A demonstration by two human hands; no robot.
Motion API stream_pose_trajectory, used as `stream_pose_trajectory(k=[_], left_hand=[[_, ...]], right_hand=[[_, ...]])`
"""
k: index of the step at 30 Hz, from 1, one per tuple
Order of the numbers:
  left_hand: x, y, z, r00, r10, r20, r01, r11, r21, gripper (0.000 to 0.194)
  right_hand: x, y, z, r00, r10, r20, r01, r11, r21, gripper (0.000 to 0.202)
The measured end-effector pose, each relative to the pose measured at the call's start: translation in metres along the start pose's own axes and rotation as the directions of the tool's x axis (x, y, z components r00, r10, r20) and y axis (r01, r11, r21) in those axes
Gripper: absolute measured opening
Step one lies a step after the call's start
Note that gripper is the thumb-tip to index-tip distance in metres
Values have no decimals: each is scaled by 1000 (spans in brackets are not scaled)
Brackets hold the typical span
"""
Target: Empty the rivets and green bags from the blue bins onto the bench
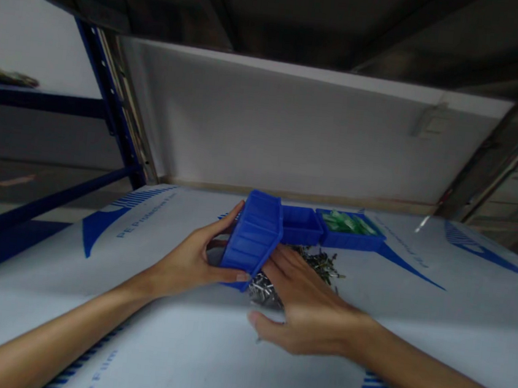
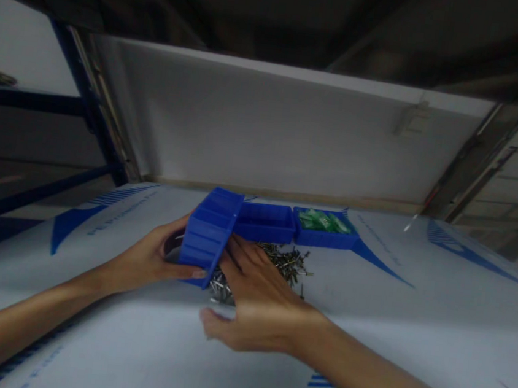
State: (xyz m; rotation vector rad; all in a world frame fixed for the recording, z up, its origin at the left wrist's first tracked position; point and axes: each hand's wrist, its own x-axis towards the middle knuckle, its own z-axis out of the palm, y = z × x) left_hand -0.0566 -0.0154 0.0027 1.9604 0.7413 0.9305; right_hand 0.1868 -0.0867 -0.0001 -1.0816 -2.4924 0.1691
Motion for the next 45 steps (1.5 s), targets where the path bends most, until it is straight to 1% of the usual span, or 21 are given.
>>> stream_pose_trajectory(k=[1,2,3,4,5,7,9,11,12,13,14,17,19,24,28,31,36,39,45], left_hand=[[-1,-2,-1,1000,-5,2,5,1000,-13,122],[-1,-4,-2,1000,-9,7,10,1000,-30,123],[-2,-6,-2,1000,-14,13,15,999,-45,124],[-2,-7,-2,1000,-16,18,17,998,-56,124],[-2,-8,-2,1000,-13,22,15,998,-59,124],[-2,-7,-1,1000,-2,21,3,999,-49,123],[-1,-5,0,1000,9,7,-9,1000,-29,122],[-1,-2,1,1000,19,-7,-19,1000,-13,122],[-1,-1,1,1000,23,-11,-23,1000,-11,122],[-1,0,1,1000,22,-12,-22,1000,-12,123],[-1,1,1,1000,20,-13,-21,1000,-14,123],[-1,2,1,1000,20,-4,-20,1000,-17,122],[-2,2,2,1000,22,1,-22,1000,-20,121],[-5,-1,7,999,14,-36,-16,997,-72,121],[-6,-1,7,998,18,-64,-22,998,-53,121],[-5,1,2,996,48,-81,-48,999,9,118],[-2,4,-9,989,104,-101,-100,994,46,115],[-1,4,-16,987,115,-112,-107,991,78,115],[1,-1,-23,994,105,-44,-98,986,135,117]], right_hand=[[-2,2,-2,998,-40,43,39,999,11,107],[-4,6,-3,996,-54,70,53,998,16,126],[-6,10,-3,997,-39,71,39,999,10,139],[-6,15,-1,998,-13,63,13,1000,-2,146],[-6,19,1,999,4,54,-3,1000,-18,146],[-1,27,7,1000,11,25,-10,998,-58,136],[5,33,10,1000,-2,0,2,995,-101,117],[10,34,10,1000,4,-11,-6,991,-135,101],[12,33,9,1000,13,-8,-14,990,-143,96],[13,32,9,1000,25,-3,-25,990,-140,97],[13,29,9,999,39,0,-38,991,-130,102],[12,16,12,996,87,-15,-88,992,-86,126],[14,7,18,991,124,-43,-127,989,-70,133],[25,-7,34,967,217,-135,-225,973,-52,125],[31,-7,34,960,224,-166,-230,973,-19,106],[31,-3,31,957,242,-160,-246,969,-8,99],[31,5,28,958,238,-158,-243,970,-12,100],[31,8,30,963,213,-166,-217,976,-8,97],[29,10,32,969,193,-157,-197,980,-9,89]])
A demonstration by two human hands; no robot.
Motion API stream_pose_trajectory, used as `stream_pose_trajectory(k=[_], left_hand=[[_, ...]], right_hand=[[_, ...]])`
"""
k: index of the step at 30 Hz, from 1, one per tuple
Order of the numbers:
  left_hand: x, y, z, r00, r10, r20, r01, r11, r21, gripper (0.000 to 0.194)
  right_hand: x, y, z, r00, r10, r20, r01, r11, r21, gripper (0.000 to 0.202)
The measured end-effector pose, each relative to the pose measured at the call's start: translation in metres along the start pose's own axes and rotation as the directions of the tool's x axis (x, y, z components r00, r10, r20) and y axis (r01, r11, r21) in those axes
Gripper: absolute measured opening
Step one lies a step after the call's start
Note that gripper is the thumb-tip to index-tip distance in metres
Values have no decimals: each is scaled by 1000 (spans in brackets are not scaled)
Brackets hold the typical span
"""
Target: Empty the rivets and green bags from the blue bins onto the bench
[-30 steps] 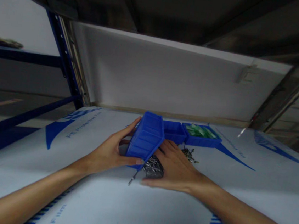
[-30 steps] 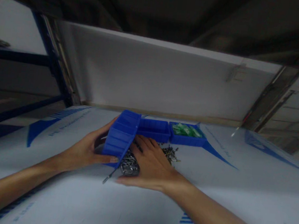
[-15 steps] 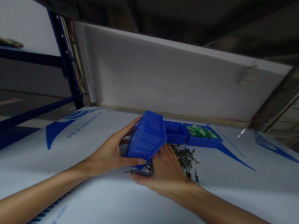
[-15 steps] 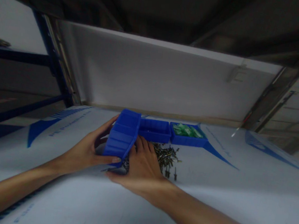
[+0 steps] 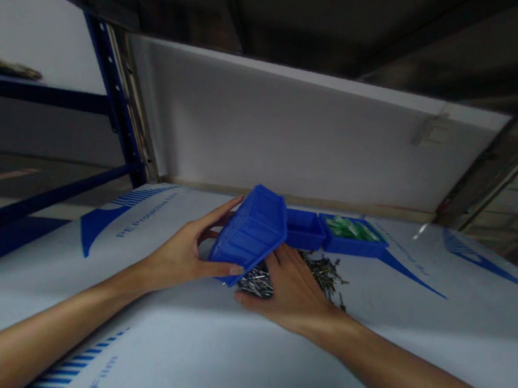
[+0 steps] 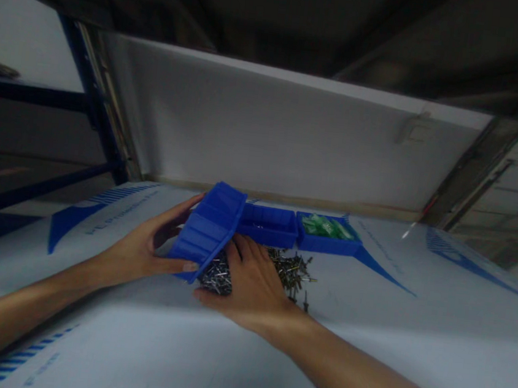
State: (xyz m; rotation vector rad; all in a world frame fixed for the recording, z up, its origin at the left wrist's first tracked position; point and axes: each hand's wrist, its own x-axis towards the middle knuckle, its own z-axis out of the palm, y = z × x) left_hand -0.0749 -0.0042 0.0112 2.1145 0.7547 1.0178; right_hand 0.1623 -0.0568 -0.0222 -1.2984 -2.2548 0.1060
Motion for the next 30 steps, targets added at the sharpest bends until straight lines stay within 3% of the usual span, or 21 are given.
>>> stream_pose_trajectory(k=[5,10,14,18,21,25,28,30], left_hand=[[1,-5,-9,1000,-17,17,17,1000,16,113],[3,-6,-32,993,-110,-33,110,994,6,110],[3,-13,-44,955,-241,-170,213,962,-169,96],[2,-19,-34,896,-362,-257,241,883,-404,98],[4,-17,-19,879,-402,-256,230,828,-511,92],[18,-9,-2,868,-380,-320,126,791,-599,79],[34,-9,4,867,-355,-349,82,793,-603,81],[44,-14,5,860,-369,-352,81,780,-620,84]], right_hand=[[-1,-1,-2,999,13,52,-13,1000,-7,87],[-1,-1,-4,991,52,122,-49,999,-23,107],[-3,-1,-8,987,81,136,-81,997,-3,121],[-8,1,-12,985,90,149,-93,996,14,119],[-6,2,-16,996,49,69,-53,997,63,98],[16,6,-28,985,-77,-157,101,983,152,59],[49,15,-36,956,-190,-224,229,959,165,58],[74,24,-40,940,-191,-283,248,951,183,50]])
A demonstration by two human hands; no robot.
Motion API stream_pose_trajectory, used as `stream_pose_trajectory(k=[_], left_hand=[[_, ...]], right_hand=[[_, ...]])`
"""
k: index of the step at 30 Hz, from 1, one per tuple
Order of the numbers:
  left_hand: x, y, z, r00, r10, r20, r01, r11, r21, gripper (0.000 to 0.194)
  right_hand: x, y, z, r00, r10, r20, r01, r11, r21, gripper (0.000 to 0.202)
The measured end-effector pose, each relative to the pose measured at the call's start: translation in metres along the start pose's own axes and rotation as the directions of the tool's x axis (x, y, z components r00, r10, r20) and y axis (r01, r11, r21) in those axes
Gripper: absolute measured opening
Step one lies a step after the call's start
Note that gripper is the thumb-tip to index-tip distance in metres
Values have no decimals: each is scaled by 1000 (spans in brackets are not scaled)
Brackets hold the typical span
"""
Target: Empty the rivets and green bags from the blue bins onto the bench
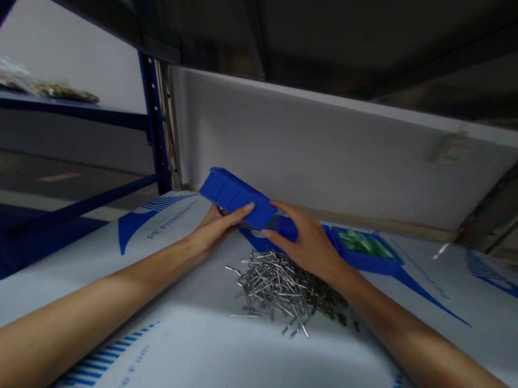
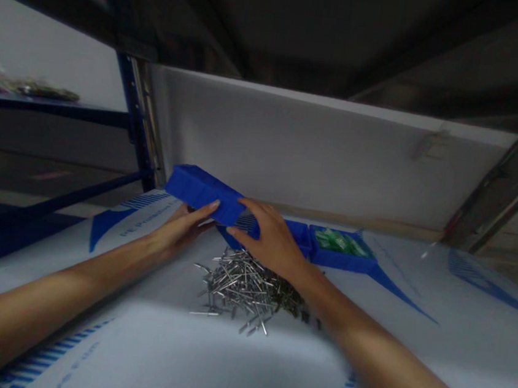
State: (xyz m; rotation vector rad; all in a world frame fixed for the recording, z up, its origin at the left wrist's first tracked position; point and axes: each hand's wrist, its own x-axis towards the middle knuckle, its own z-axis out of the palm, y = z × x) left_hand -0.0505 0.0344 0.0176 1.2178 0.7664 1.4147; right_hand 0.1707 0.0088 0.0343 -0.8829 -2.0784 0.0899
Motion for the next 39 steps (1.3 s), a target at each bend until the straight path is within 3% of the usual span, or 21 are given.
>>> stream_pose_trajectory(k=[3,6,7,9,11,14,18,20,22,24,27,33,39], left_hand=[[9,-8,-5,997,-82,8,81,993,81,81],[5,-12,-11,988,-154,30,126,894,431,71],[0,-12,-11,987,-149,68,84,817,570,73],[-12,-10,-7,963,-110,248,-119,649,752,71],[-24,-7,0,876,-112,470,-331,569,753,64],[-36,-3,8,793,-145,591,-459,495,737,62],[-37,2,3,773,14,634,-618,246,747,50],[-32,5,-4,771,100,629,-636,101,765,48],[-25,7,-13,782,165,601,-614,37,788,45],[-18,6,-19,786,209,582,-603,51,796,40],[-13,0,-24,778,148,611,-626,103,773,44],[-13,-6,-23,775,83,626,-631,157,760,47],[-9,-1,-19,779,100,619,-623,229,748,42]], right_hand=[[28,18,-1,996,12,92,-14,1000,26,19],[45,30,-4,985,88,147,-78,995,-68,12],[47,33,-4,982,104,155,-87,990,-113,13],[50,37,-1,972,107,208,-61,974,-217,17],[48,39,5,955,99,280,-10,953,-301,19],[39,39,16,935,81,346,43,941,-336,19],[29,39,24,917,69,393,65,946,-317,16],[25,40,24,916,70,394,57,952,-302,16],[22,41,21,923,67,379,35,966,-256,23],[16,40,15,934,57,353,10,983,-186,39],[2,36,0,957,60,283,-21,990,-142,58],[-40,40,-46,966,96,242,-38,971,-234,53],[-66,67,-98,984,77,163,-26,955,-294,49]])
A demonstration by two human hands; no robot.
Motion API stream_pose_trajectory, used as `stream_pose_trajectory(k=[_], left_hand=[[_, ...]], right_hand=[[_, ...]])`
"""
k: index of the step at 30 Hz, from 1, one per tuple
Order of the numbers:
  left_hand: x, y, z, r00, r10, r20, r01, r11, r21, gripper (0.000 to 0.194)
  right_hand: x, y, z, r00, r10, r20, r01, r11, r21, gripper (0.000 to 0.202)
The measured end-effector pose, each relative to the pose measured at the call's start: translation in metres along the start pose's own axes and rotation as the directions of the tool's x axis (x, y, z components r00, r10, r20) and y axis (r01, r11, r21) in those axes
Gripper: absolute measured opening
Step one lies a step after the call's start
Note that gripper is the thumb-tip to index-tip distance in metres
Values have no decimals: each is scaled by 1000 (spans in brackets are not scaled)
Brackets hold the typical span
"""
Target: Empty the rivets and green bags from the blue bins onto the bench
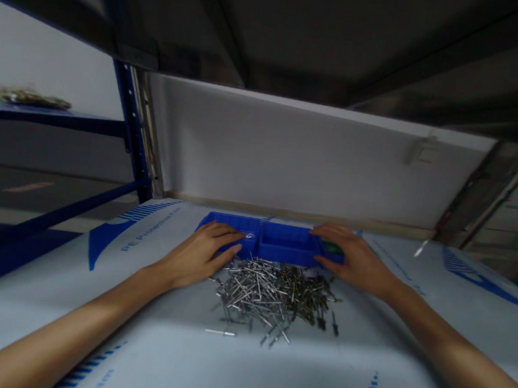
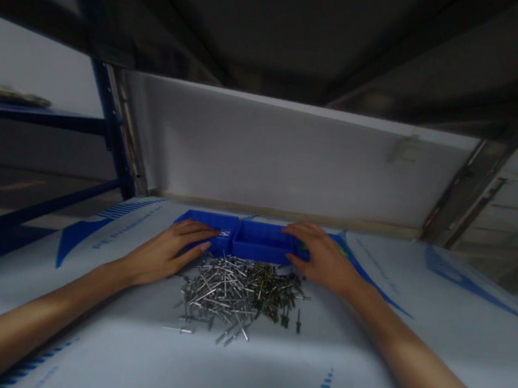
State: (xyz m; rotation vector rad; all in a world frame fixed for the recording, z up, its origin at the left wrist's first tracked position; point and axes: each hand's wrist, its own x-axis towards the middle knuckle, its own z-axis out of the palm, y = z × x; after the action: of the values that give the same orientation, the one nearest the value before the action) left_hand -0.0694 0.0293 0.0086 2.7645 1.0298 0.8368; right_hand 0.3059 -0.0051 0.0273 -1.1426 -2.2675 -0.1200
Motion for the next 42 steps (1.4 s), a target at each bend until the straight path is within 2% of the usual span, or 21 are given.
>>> stream_pose_trajectory(k=[3,5,8,11,13,15,17,20,22,25,30,34,38,42], left_hand=[[5,-1,-2,1000,23,20,-22,1000,-12,40],[10,0,-2,999,29,25,-29,1000,4,41],[20,11,1,998,43,-49,-40,998,54,42],[34,42,12,987,150,-61,-144,986,82,40],[44,71,23,962,271,27,-272,960,66,36],[52,101,37,915,373,154,-379,926,10,35],[58,126,53,869,413,271,-416,908,-50,40],[65,149,77,839,376,393,-386,921,-57,62],[69,155,89,829,344,441,-369,929,-32,63],[73,156,99,840,289,459,-344,938,39,58],[67,151,98,884,245,399,-337,925,178,52],[65,150,91,919,221,328,-315,910,270,44],[79,162,82,920,288,267,-340,924,173,31],[101,171,81,911,359,202,-378,923,67,29]], right_hand=[[-15,31,-16,998,22,-62,-25,999,-34,57],[-26,53,-21,993,80,-85,-83,996,-32,69],[-41,80,-21,980,194,-42,-192,980,45,91],[-46,97,-16,961,266,75,-276,941,194,106],[-45,103,-13,948,288,136,-315,910,270,106],[-44,106,-14,945,296,142,-326,898,295,100],[-45,108,-16,948,296,117,-318,903,289,95],[-51,109,-23,951,293,100,-309,908,284,94],[-58,109,-29,951,291,102,-308,911,275,96],[-71,107,-41,956,275,103,-292,929,226,97],[-87,105,-67,966,231,111,-245,961,130,91],[-83,95,-89,971,194,137,-205,976,72,92],[-62,73,-107,967,107,233,-116,993,25,86],[-33,38,-116,949,10,314,-15,1000,12,83]])
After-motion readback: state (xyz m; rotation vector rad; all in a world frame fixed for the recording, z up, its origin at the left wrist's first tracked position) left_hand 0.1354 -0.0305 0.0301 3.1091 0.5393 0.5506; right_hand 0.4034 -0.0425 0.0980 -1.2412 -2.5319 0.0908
